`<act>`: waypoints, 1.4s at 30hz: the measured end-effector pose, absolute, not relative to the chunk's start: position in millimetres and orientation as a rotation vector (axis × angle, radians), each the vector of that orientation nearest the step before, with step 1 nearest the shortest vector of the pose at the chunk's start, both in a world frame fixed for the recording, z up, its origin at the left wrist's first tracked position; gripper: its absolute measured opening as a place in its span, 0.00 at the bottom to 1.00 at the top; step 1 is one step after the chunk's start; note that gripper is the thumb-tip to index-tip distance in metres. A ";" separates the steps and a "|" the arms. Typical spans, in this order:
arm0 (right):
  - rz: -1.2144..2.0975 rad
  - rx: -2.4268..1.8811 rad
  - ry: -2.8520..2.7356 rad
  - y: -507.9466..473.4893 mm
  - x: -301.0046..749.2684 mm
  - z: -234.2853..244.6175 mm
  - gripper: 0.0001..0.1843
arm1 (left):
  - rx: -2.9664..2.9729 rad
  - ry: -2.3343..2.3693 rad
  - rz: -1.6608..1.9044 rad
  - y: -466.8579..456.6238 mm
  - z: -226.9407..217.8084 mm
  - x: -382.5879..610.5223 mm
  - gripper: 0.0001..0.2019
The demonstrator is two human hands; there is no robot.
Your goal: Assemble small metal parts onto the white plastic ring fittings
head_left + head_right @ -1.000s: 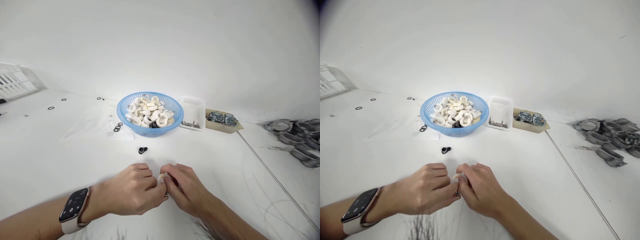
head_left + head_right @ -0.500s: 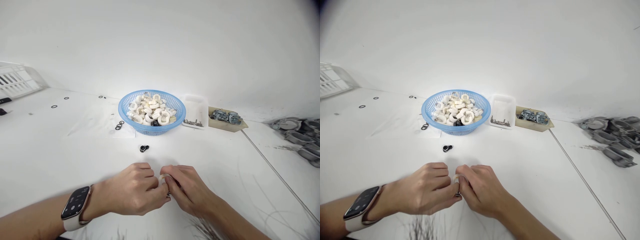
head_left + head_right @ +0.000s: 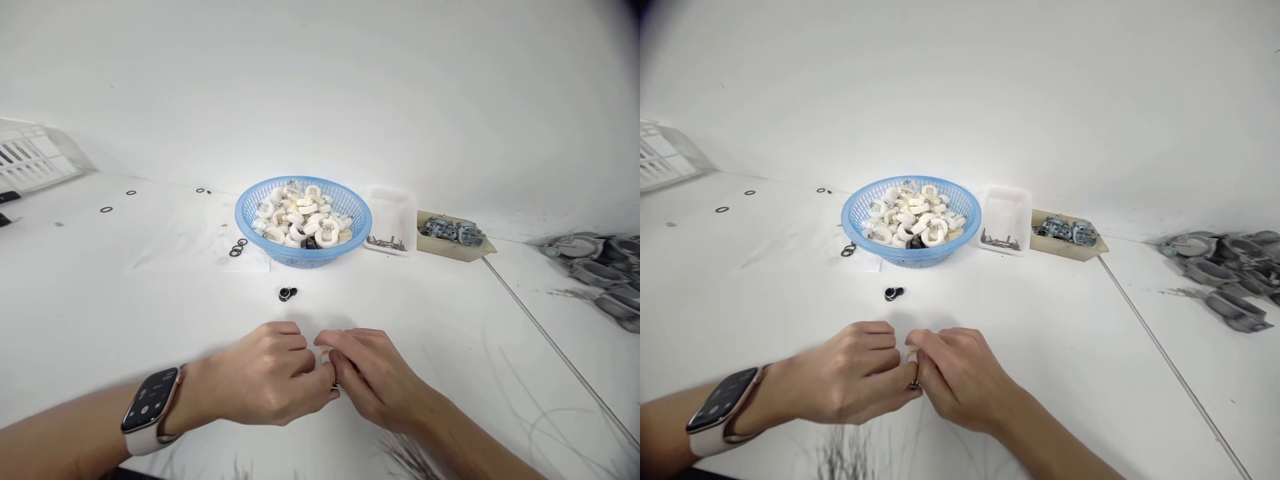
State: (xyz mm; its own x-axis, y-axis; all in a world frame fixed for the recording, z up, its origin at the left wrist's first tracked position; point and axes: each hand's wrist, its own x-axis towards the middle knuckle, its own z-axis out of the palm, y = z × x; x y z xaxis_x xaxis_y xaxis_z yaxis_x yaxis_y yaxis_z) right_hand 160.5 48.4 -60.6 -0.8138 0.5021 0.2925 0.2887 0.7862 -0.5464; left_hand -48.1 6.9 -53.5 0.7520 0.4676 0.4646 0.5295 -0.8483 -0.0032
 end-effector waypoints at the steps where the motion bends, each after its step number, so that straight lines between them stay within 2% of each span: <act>1: 0.678 -0.599 -2.549 48.3 160.4 -60.2 0.12 | -2.809 -0.799 -0.699 7.3 -53.5 -48.0 0.03; 42: 0.544 -0.565 -2.490 47.8 160.6 -66.0 0.13 | -2.820 -0.820 -0.661 8.0 -57.3 -50.4 0.02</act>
